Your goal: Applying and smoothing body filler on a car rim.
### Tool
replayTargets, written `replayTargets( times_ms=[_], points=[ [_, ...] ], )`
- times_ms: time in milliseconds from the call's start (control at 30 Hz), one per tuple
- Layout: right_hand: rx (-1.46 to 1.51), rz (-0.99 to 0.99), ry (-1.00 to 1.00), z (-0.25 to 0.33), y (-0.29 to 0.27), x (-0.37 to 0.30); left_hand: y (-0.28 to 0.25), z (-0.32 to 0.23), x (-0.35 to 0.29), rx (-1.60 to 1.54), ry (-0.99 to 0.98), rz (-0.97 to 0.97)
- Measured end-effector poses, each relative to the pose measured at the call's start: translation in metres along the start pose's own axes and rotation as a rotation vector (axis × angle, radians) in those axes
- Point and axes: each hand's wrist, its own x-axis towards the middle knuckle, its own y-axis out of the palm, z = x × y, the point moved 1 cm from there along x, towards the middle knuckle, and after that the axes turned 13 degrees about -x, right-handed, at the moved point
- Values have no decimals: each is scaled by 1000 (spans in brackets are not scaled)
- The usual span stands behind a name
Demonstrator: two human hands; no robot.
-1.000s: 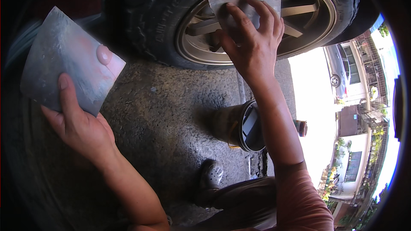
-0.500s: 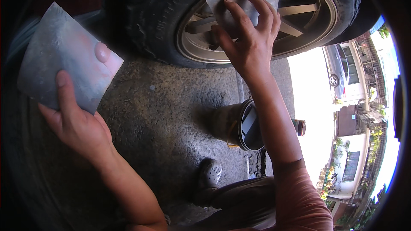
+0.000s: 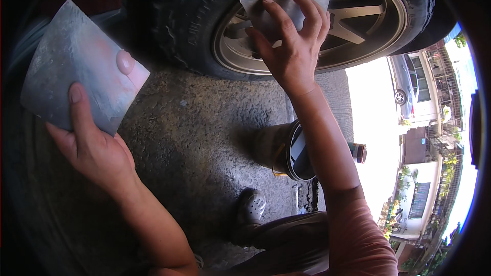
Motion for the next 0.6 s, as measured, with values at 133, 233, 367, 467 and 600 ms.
replayTargets(
  times_ms=[133,233,367,467,600],
  points=[
    [-13,13,10,-6,6,-9,1,2,-4,8,-9,-1],
    [-11,42,40,-10,2,-18,3,2,-5,17,-17,-13],
    [16,21,28,-6,-1,-11,0,-1,-4,26,-7,4],
    [46,-28,33,3,8,-4,0,0,-4,32,-8,9],
    [15,-16,74,-1,22,-18,0,-1,-5,35,-26,1]
  ],
)
